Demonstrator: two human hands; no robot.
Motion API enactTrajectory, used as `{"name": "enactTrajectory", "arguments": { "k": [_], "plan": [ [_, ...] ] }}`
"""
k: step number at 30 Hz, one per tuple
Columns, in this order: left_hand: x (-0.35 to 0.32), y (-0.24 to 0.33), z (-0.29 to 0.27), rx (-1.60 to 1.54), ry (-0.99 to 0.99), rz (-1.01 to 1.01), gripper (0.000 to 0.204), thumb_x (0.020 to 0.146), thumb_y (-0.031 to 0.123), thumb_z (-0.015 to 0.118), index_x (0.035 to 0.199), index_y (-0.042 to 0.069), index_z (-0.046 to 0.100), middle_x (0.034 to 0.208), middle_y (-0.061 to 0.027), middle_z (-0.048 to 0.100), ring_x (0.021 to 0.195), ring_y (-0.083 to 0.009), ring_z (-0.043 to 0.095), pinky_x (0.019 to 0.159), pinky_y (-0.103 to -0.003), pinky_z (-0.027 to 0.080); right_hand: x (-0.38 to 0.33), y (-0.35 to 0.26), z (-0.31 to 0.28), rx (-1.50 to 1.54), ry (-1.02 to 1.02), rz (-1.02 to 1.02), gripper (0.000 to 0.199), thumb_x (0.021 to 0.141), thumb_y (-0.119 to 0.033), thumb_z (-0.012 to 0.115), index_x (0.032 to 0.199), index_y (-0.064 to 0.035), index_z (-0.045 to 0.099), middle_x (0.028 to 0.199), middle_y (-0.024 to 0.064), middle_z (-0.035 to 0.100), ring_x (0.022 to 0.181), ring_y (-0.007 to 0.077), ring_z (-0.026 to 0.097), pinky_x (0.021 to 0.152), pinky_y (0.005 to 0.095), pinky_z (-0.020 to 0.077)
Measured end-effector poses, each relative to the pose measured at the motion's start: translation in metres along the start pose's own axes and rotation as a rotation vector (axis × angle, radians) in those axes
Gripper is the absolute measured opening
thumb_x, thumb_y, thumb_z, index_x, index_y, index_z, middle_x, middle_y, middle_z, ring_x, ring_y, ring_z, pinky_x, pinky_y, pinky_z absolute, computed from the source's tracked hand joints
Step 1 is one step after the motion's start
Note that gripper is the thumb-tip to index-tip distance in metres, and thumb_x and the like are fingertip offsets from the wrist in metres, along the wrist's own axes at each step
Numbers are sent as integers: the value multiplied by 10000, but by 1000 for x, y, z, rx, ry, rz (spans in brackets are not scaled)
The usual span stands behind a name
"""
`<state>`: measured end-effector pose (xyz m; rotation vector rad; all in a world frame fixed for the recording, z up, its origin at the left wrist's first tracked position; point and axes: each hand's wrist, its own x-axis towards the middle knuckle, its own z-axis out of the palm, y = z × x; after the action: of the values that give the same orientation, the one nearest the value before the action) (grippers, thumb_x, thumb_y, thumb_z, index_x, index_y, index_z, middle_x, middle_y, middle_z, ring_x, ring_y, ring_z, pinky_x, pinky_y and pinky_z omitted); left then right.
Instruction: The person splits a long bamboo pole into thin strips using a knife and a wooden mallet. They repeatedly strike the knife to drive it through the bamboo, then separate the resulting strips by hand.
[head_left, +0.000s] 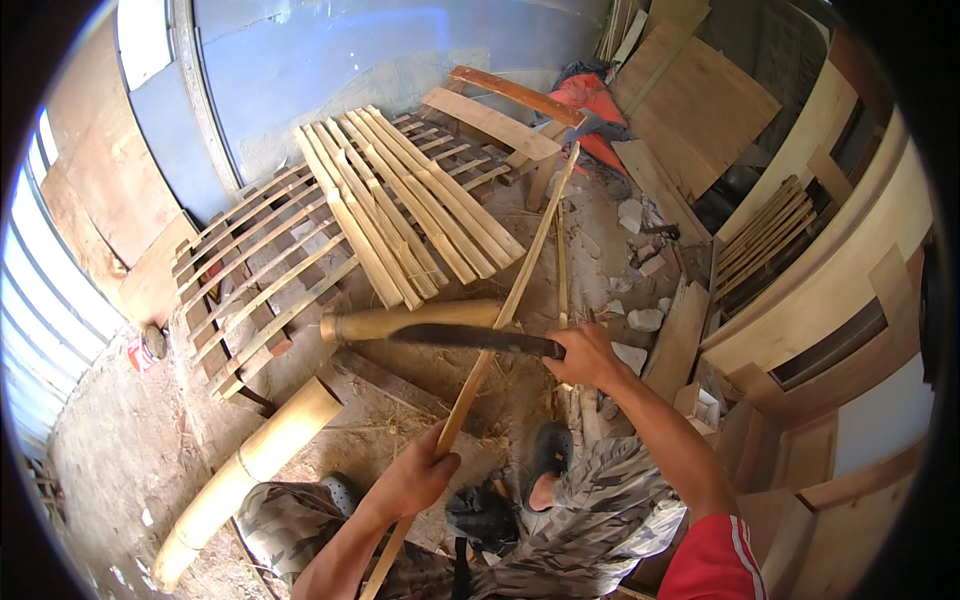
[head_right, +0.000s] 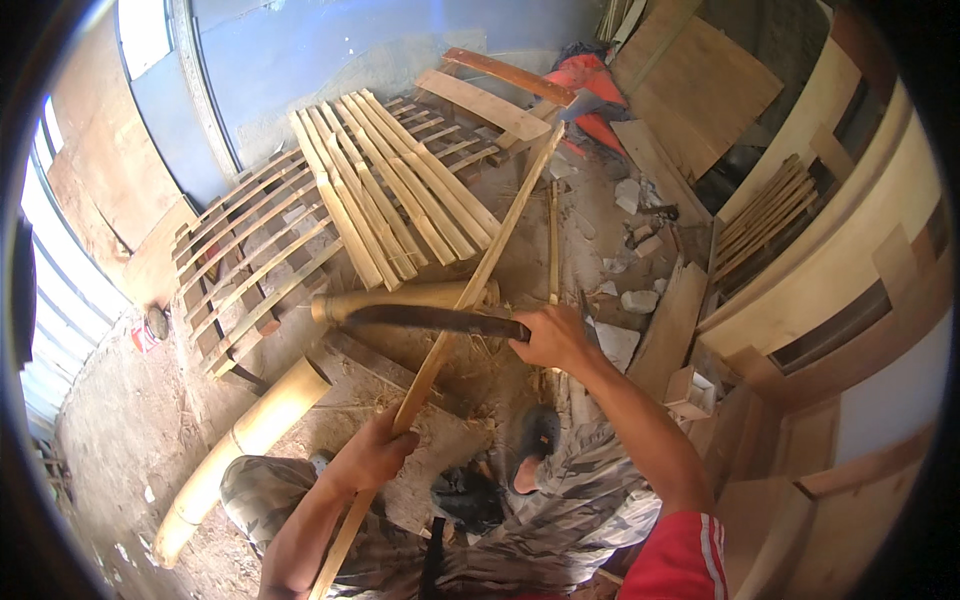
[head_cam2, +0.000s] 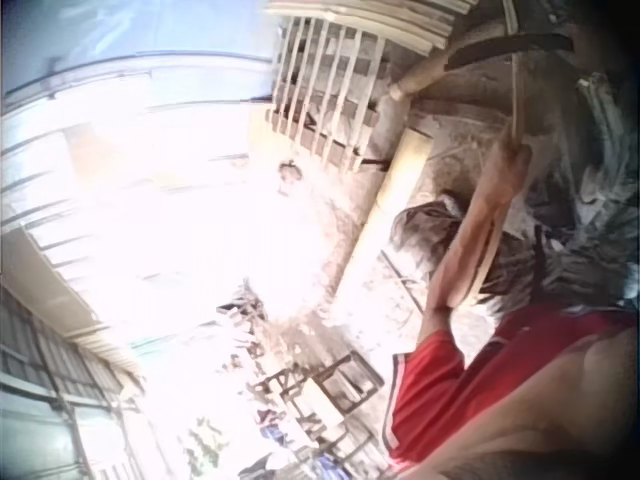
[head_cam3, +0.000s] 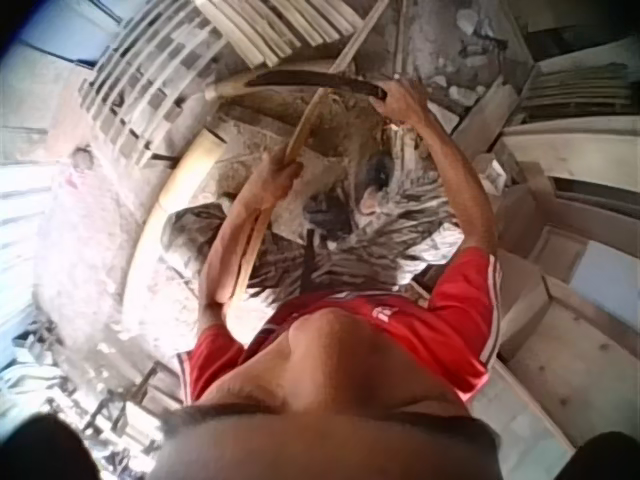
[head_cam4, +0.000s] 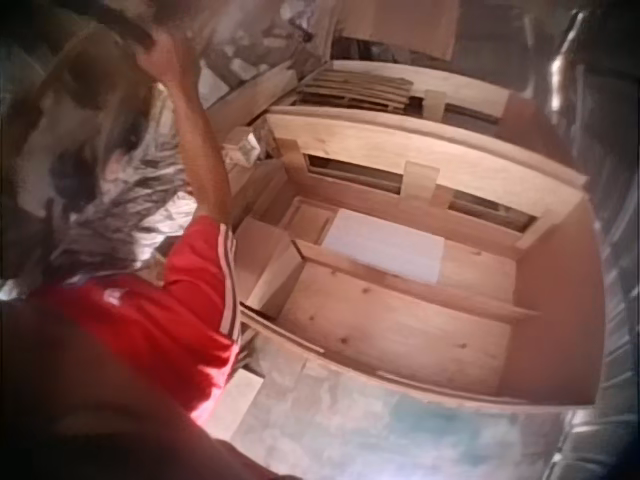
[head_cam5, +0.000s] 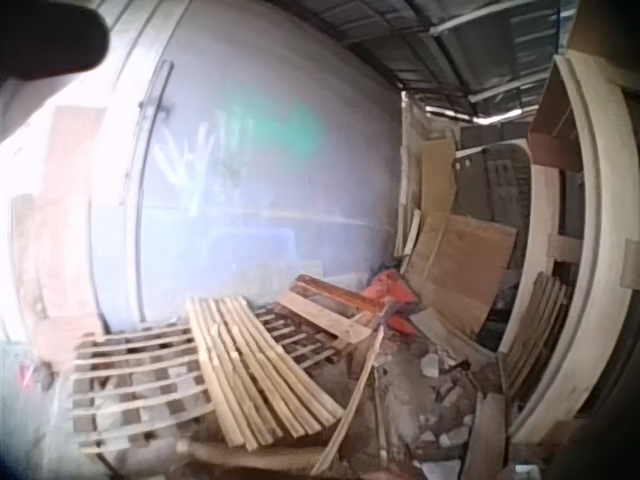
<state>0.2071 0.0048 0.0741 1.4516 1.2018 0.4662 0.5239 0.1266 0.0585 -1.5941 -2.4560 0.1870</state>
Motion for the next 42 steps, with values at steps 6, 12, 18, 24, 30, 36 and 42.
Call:
{"name": "enactTrajectory", "arguments": {
  "k": [6,12,18,24,30,36,42],
  "plan": [
    [-1,-6,1,-12,-19,35,563,894,170,543,1409,-9,400,948,-248,628,924,-325,633,821,-399,474,5,22,-2,79,65,218,314,745,-314,712,951,-78,733,680,153,670,672,345,670,632,447,530],
    [-4,12,0,77,-49,-1,559,894,168,534,1407,-7,398,905,-259,617,874,-331,635,787,-404,477,6,43,-1,155,-6,448,341,745,-321,705,982,-76,736,687,170,670,694,353,674,670,451,536],
    [-5,3,4,88,18,48,545,891,171,533,1394,-5,413,890,-253,617,850,-325,636,775,-404,478,-4,42,10,82,80,222,386,758,-323,702,1059,-82,736,804,191,705,774,355,692,724,434,555],
    [-6,-3,2,137,56,53,545,915,176,570,1413,24,406,818,-140,614,794,-223,609,777,-360,475,-4,15,1,66,-61,166,360,755,-330,709,1029,-100,745,756,170,699,753,344,692,717,441,555],
    [3,4,-3,36,50,-76,543,896,183,534,1395,2,418,823,-235,620,777,-319,638,728,-407,479,-2,-6,14,82,81,69,316,731,-307,732,982,-117,754,683,152,677,678,329,676,652,455,538],
    [10,-5,3,-82,96,2,506,897,135,534,1375,-1,437,778,-123,601,737,-197,589,694,-347,470,2,-17,11,53,48,87,275,716,-360,737,859,-124,734,699,147,682,693,338,681,634,472,533],
    [7,1,0,-97,142,19,488,893,126,534,1362,10,460,782,-94,585,742,-178,568,689,-335,465,2,-34,13,0,126,-103,319,703,-317,739,963,-134,749,616,130,647,595,326,654,577,428,517]
  ]
}}
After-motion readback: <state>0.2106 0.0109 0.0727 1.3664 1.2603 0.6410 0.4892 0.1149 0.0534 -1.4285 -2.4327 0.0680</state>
